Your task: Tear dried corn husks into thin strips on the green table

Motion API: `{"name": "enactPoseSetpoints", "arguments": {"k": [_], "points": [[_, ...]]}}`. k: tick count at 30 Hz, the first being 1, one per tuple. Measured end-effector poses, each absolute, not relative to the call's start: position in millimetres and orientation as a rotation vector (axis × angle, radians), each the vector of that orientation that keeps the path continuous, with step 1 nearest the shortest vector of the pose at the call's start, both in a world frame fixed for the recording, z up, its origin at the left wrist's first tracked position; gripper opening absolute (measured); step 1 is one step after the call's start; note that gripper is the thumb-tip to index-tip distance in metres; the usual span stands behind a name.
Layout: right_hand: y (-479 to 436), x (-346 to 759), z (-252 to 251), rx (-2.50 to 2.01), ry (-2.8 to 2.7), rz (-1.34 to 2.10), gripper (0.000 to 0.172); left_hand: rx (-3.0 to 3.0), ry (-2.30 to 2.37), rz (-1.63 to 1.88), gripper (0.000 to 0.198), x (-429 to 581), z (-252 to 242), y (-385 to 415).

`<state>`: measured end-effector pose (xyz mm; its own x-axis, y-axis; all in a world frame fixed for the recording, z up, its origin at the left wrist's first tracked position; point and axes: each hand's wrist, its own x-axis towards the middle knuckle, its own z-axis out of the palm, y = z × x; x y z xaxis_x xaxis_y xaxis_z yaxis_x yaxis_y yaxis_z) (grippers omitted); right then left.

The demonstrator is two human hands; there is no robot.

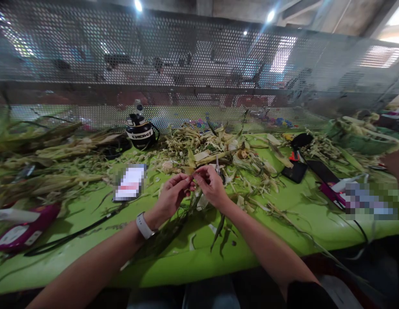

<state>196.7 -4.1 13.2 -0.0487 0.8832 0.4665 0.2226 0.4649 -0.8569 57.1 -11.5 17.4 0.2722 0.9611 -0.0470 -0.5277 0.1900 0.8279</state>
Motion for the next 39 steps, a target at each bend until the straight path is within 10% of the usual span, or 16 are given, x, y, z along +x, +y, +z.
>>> {"name": "enactPoseSetpoints", "arguments": {"k": [39], "points": [[-7,206,25,-1.105,-1.721,1.059,0.017,1.082,0.764,1.178,0.027,51,22,-10]]}}
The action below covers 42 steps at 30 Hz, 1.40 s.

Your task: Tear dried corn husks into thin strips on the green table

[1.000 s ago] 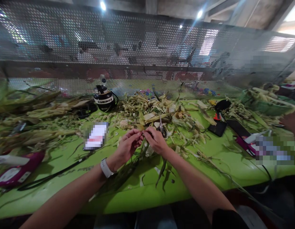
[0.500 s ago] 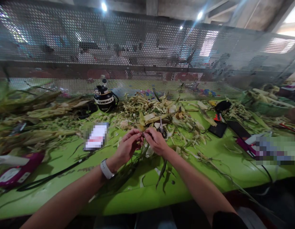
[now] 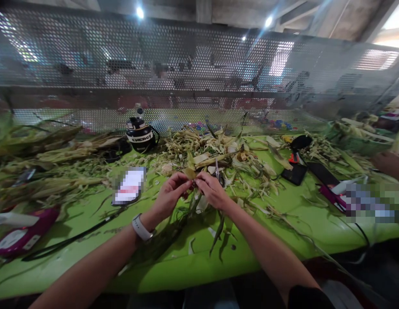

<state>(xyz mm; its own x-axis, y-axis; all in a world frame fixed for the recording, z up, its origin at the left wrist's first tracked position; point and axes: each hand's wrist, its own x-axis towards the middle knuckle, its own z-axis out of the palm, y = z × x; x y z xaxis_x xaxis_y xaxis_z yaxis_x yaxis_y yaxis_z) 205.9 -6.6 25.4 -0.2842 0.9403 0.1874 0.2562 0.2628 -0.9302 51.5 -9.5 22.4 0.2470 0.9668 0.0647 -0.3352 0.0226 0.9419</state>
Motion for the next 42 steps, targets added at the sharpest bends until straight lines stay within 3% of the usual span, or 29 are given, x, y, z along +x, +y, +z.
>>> {"name": "enactPoseSetpoints", "arguments": {"k": [7,16,22,32,37,42], "points": [[-9,209,27,-1.106,-1.854,0.89,0.016,0.747,0.668,1.067,0.026,50,20,-5],[-7,207,26,-1.095,-1.797,1.08,0.016,0.644,0.623,1.012,0.022,49,23,-5],[-8,213,27,-1.157,-2.133,0.535,0.01,0.486,0.628,1.036,0.009,54,21,-5],[-2,219,25,-1.22,-2.433,0.032,0.025,0.318,0.676,0.892,0.014,55,31,-5],[-4,213,22,-1.244,-2.245,0.251,0.022,0.491,0.661,0.958,0.008,55,27,-8],[-6,207,22,-1.147,-1.942,0.649,0.023,0.872,0.744,1.089,0.024,53,24,-12]]}}
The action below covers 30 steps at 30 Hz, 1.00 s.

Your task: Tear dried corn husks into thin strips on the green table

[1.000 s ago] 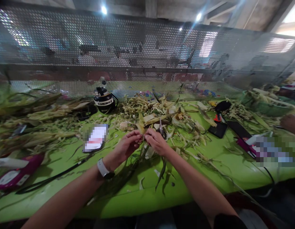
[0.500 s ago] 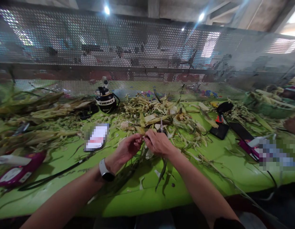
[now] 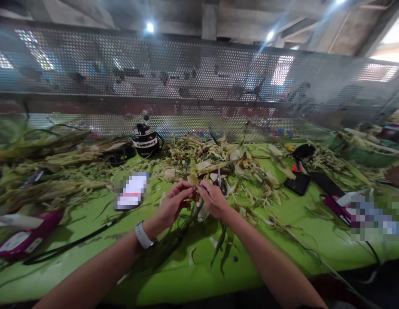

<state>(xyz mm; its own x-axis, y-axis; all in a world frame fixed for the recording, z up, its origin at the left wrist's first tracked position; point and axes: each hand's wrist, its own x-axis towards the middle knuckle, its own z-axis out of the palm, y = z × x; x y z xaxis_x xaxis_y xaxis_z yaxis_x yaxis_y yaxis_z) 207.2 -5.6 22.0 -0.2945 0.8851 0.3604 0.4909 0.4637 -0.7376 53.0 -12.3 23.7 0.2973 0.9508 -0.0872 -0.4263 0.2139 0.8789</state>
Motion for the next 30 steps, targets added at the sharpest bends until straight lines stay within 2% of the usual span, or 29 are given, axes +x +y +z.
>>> {"name": "enactPoseSetpoints", "arguments": {"k": [6,14,26,30], "points": [[-5,207,20,-1.13,-1.869,0.825,0.026,1.001,0.786,1.126,0.026,51,24,-8],[-4,207,18,-1.13,-1.935,0.717,0.026,0.87,0.758,1.101,0.022,50,24,-5],[-2,209,11,-1.102,-1.819,0.932,0.018,0.847,0.772,1.092,0.022,52,21,-5],[-2,207,9,-1.076,-1.82,0.909,0.019,0.823,0.785,1.062,0.021,55,18,-7]]}}
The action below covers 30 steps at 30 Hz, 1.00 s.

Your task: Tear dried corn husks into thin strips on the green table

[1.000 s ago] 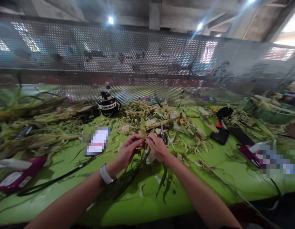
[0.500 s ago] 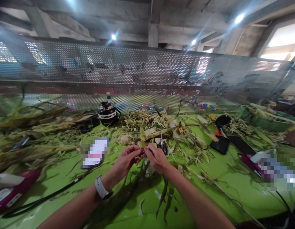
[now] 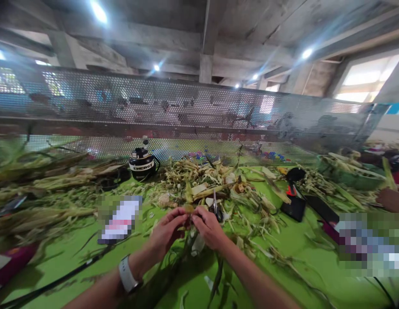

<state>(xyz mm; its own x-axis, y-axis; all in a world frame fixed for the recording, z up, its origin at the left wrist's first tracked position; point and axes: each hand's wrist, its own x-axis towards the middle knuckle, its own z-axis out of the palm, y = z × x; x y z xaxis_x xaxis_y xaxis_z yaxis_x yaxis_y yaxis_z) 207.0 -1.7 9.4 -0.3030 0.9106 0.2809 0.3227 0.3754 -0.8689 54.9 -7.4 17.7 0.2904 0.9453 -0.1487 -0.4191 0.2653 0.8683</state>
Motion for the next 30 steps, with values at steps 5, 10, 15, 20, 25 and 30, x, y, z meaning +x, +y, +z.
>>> {"name": "enactPoseSetpoints", "arguments": {"k": [5,10,15,20,25,30], "points": [[-1,207,9,-1.105,-1.888,0.786,0.019,0.754,0.745,1.016,0.028,56,17,-8],[3,208,7,-1.125,-1.953,0.683,0.014,0.745,0.776,0.954,0.028,52,22,-4],[7,209,8,-1.137,-1.96,0.677,0.015,0.74,0.829,0.924,0.022,51,23,3],[8,209,9,-1.19,-2.005,0.654,0.016,0.739,0.829,0.895,0.021,51,19,8],[6,204,10,-1.197,-2.062,0.655,0.018,0.761,0.837,0.861,0.017,43,16,6],[4,201,8,-1.156,-2.126,0.71,0.019,0.856,0.864,0.879,0.021,32,18,-1]]}}
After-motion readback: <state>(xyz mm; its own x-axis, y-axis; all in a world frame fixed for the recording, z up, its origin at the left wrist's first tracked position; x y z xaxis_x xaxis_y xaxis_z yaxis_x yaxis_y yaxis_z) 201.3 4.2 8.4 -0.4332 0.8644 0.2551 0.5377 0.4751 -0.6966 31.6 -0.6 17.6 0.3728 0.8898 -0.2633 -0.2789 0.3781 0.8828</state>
